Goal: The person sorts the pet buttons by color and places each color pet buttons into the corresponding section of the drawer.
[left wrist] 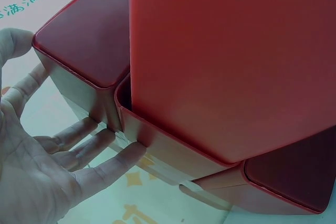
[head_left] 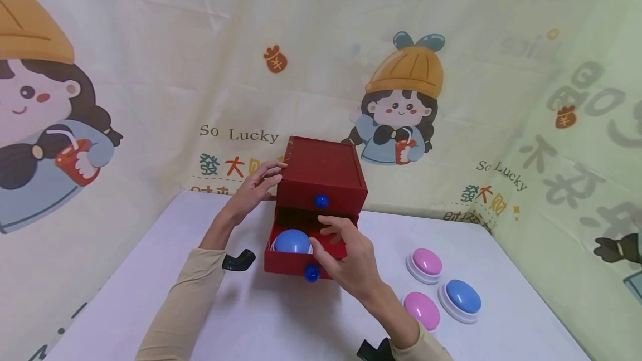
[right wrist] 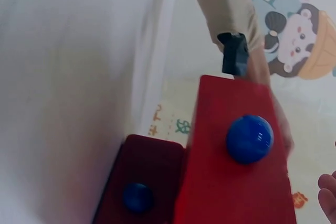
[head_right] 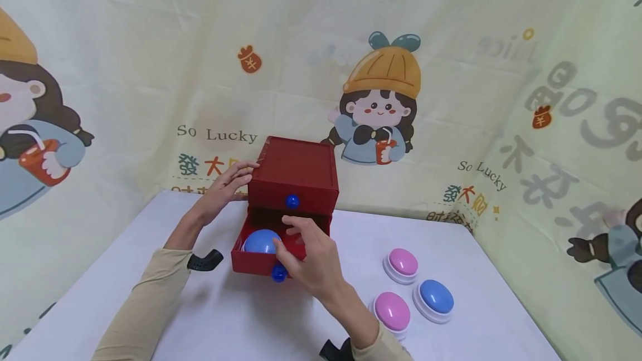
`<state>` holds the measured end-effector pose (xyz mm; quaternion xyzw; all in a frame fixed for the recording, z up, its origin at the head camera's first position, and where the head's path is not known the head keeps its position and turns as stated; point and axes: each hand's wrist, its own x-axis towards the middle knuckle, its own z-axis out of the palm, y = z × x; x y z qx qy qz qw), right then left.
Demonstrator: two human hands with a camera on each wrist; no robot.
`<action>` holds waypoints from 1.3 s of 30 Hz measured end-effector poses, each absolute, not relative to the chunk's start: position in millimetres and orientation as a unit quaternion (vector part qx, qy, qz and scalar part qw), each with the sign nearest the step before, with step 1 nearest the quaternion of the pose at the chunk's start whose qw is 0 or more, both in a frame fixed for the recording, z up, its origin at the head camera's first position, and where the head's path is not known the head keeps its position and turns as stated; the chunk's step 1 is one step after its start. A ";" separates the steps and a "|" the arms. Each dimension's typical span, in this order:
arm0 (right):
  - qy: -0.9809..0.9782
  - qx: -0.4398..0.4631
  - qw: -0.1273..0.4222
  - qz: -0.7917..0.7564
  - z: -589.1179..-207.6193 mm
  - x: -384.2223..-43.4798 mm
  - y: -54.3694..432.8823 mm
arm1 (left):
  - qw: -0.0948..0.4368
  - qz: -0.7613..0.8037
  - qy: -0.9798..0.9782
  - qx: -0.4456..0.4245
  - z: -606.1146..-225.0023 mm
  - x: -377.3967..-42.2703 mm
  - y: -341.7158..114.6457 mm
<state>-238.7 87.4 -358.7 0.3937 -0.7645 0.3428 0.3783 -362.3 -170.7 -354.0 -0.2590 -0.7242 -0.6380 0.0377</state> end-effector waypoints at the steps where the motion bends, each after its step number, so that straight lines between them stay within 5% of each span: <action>1: -0.762 0.393 0.385 0.342 -357.1 -237.8 89.4 | 0.038 -0.639 -0.724 -0.259 -354.0 -362.4 -170.8; 39: -0.725 0.206 0.562 0.340 -320.1 -238.4 187.7 | 0.026 -0.650 -0.713 -0.262 -353.7 -362.1 -170.7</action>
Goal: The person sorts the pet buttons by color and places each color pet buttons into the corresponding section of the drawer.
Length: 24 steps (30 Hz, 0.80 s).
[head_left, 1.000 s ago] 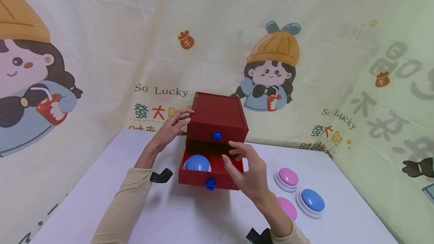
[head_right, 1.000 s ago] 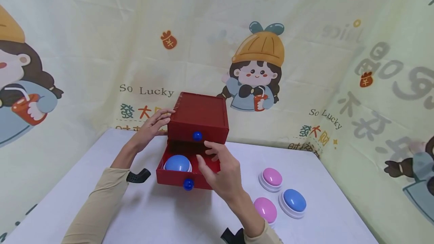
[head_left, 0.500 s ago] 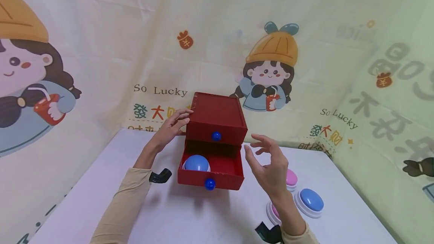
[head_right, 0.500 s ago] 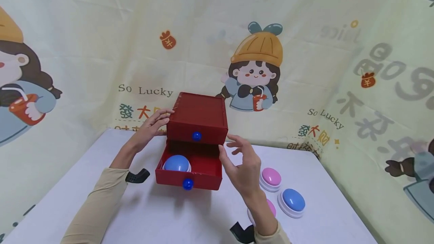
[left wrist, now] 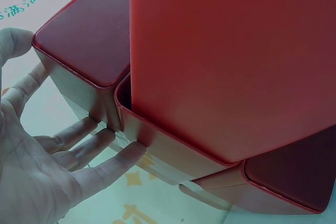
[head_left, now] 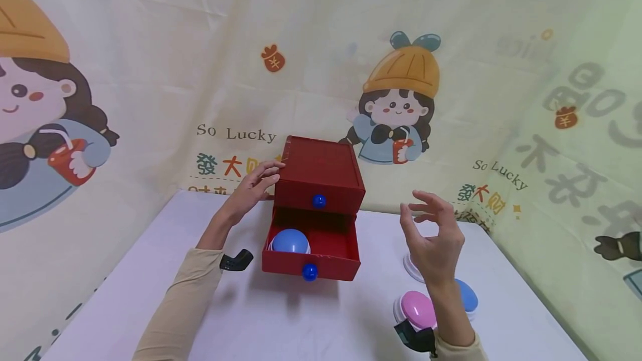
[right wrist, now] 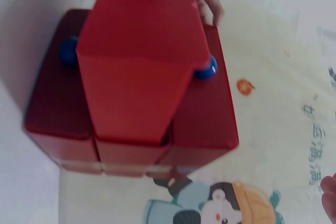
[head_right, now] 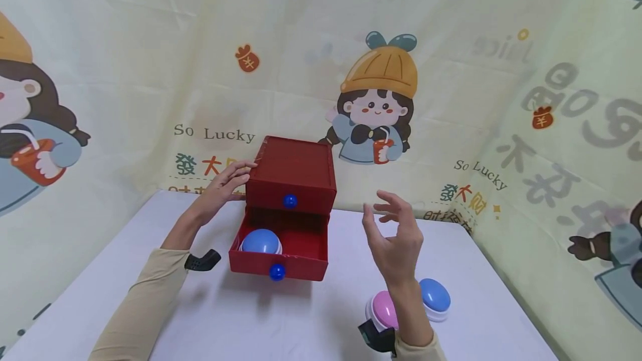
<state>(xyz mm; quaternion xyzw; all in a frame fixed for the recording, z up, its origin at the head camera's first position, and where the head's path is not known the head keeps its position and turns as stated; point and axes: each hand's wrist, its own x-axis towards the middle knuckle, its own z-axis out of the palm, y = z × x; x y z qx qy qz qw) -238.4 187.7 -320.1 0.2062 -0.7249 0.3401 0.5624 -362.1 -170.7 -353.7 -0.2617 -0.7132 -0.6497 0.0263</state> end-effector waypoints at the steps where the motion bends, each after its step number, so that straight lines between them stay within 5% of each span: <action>1: -0.722 0.202 0.566 0.344 -319.0 -238.5 190.7 | 0.026 -0.650 -0.713 -0.262 -353.9 -362.1 -170.8; 12: -0.708 0.130 0.585 0.374 -305.8 -230.6 217.1 | 0.025 -0.650 -0.713 -0.263 -354.9 -362.4 -170.7; 24: -0.726 -0.018 0.548 0.416 -311.8 -228.8 257.8 | 0.025 -0.649 -0.713 -0.265 -354.6 -363.9 -171.0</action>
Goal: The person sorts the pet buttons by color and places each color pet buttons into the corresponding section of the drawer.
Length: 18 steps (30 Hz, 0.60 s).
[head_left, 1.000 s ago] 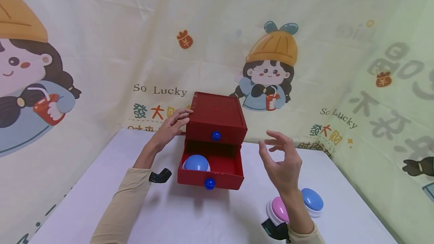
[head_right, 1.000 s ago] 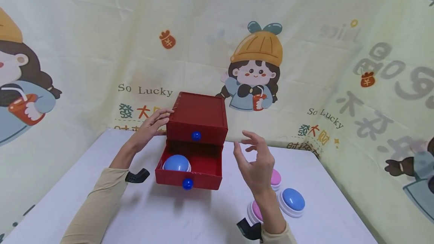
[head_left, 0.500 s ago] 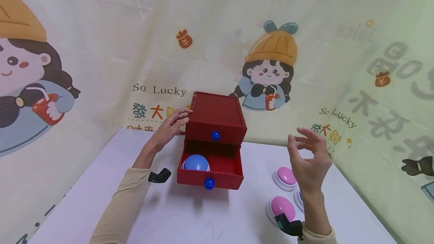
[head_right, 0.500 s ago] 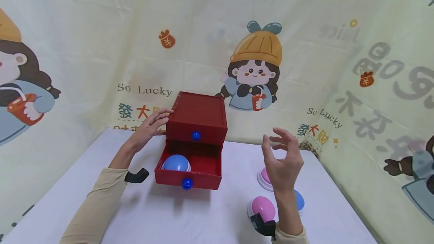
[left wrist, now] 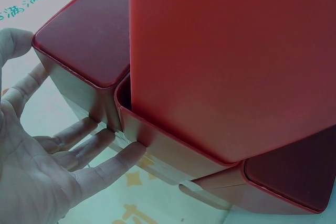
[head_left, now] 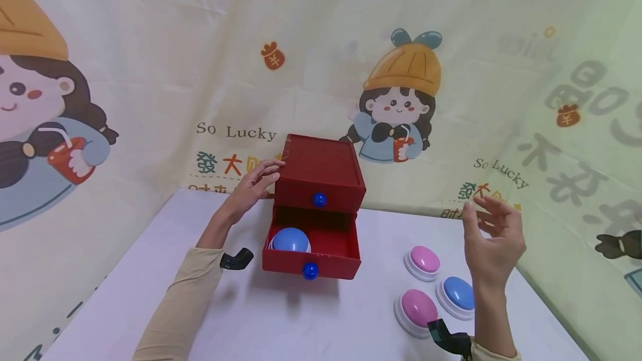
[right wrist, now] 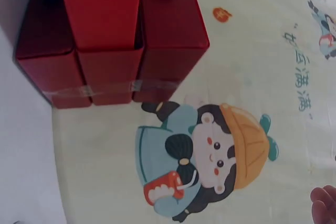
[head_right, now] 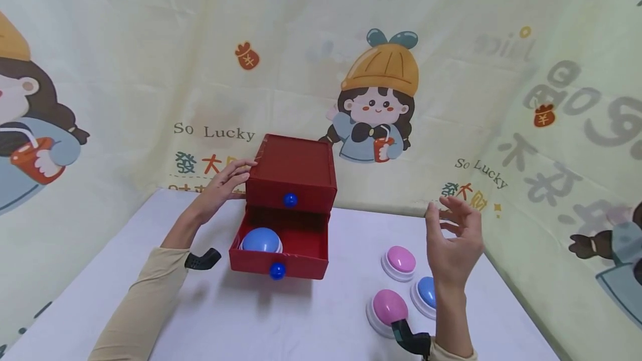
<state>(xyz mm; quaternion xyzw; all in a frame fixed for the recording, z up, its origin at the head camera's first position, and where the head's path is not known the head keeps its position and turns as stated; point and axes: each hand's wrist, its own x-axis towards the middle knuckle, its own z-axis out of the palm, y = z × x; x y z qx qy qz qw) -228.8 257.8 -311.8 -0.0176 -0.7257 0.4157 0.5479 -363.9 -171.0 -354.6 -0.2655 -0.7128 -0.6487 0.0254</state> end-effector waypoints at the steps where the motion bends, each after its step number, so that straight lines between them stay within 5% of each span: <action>1: -0.724 -0.033 0.545 0.422 -312.4 -229.0 261.7 | 0.026 -0.649 -0.712 -0.266 -354.7 -364.0 -171.4; 9: -0.741 -0.141 0.475 0.453 -321.1 -227.1 287.8 | 0.025 -0.651 -0.710 -0.268 -354.5 -363.0 -171.2; 14: -0.830 -0.188 0.314 0.421 -331.9 -230.5 305.6 | 0.027 -0.650 -0.711 -0.267 -354.5 -362.6 -171.2; 18: -0.896 -0.130 0.196 0.378 -343.7 -232.5 322.1 | 0.028 -0.650 -0.711 -0.267 -354.3 -362.7 -171.4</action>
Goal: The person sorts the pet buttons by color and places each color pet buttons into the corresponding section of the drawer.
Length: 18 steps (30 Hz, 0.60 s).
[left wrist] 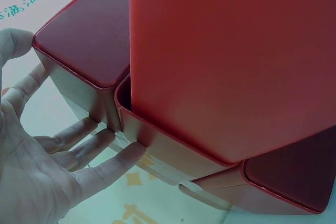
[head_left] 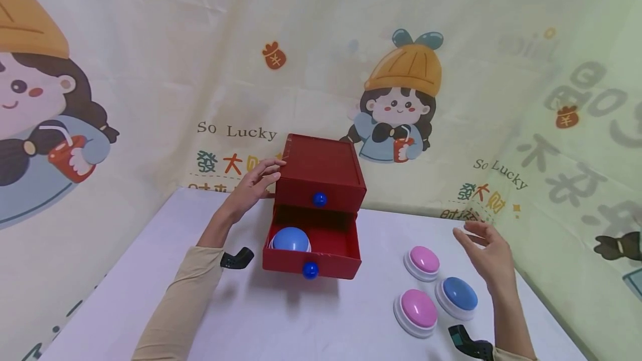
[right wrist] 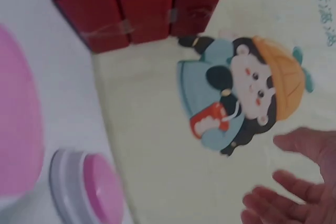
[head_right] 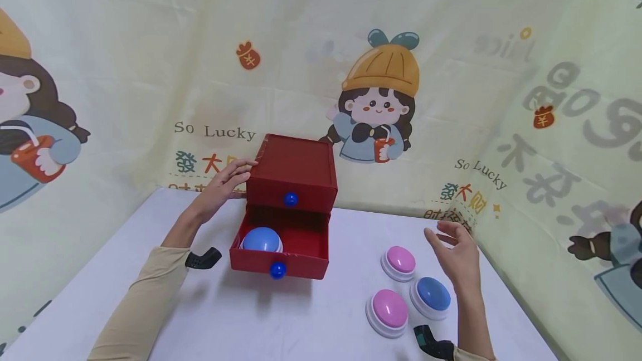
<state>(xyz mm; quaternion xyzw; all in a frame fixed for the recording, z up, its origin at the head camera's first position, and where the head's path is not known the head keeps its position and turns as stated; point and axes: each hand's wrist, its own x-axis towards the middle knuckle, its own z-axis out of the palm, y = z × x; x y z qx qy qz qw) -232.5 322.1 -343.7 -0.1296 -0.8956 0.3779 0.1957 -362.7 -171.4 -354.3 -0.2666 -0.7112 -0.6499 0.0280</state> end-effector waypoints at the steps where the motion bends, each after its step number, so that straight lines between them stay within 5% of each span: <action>1: -0.905 -0.108 0.178 0.372 -347.2 -232.7 325.7 | 0.028 -0.648 -0.713 -0.266 -354.6 -362.8 -171.8; 8: -0.930 -0.005 0.131 0.342 -371.9 -234.6 351.8 | 0.032 -0.641 -0.719 -0.266 -355.7 -364.8 -172.5; 18: -0.900 0.040 0.134 0.414 -401.7 -230.0 376.4 | 0.032 -0.641 -0.722 -0.260 -354.6 -363.7 -171.7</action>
